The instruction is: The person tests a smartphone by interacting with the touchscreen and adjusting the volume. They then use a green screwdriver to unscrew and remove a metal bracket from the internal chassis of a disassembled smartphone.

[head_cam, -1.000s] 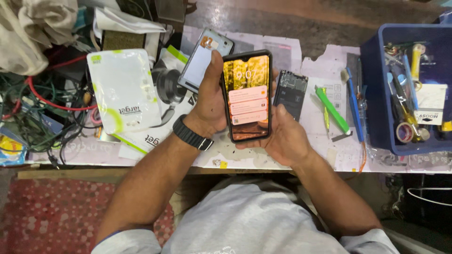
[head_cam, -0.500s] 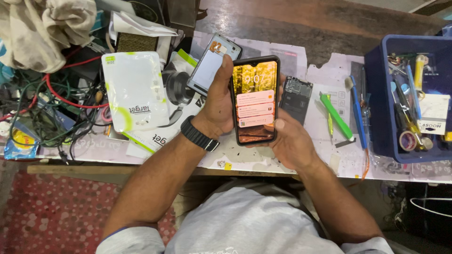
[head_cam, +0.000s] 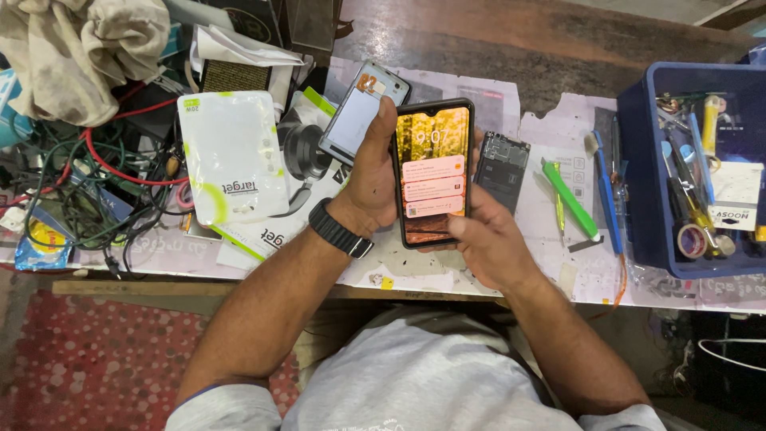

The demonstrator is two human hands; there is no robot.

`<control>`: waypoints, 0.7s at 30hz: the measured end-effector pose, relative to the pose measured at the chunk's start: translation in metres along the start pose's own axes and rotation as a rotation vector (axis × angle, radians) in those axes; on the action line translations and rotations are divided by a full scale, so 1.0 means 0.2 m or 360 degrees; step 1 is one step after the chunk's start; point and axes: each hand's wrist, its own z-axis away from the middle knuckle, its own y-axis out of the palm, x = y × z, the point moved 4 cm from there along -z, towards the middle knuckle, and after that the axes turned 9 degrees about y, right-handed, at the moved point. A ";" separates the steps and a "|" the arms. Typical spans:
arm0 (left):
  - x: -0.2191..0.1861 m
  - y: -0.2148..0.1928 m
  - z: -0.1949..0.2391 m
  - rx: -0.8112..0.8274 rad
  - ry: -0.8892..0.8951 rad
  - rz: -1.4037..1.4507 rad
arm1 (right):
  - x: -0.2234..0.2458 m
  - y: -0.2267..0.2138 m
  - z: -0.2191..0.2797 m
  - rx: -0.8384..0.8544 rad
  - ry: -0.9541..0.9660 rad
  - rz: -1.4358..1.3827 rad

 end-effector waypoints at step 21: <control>-0.02 0.06 0.03 0.0018 -0.0063 0.0195 | -0.03 0.15 0.05 0.0494 0.0253 -0.0432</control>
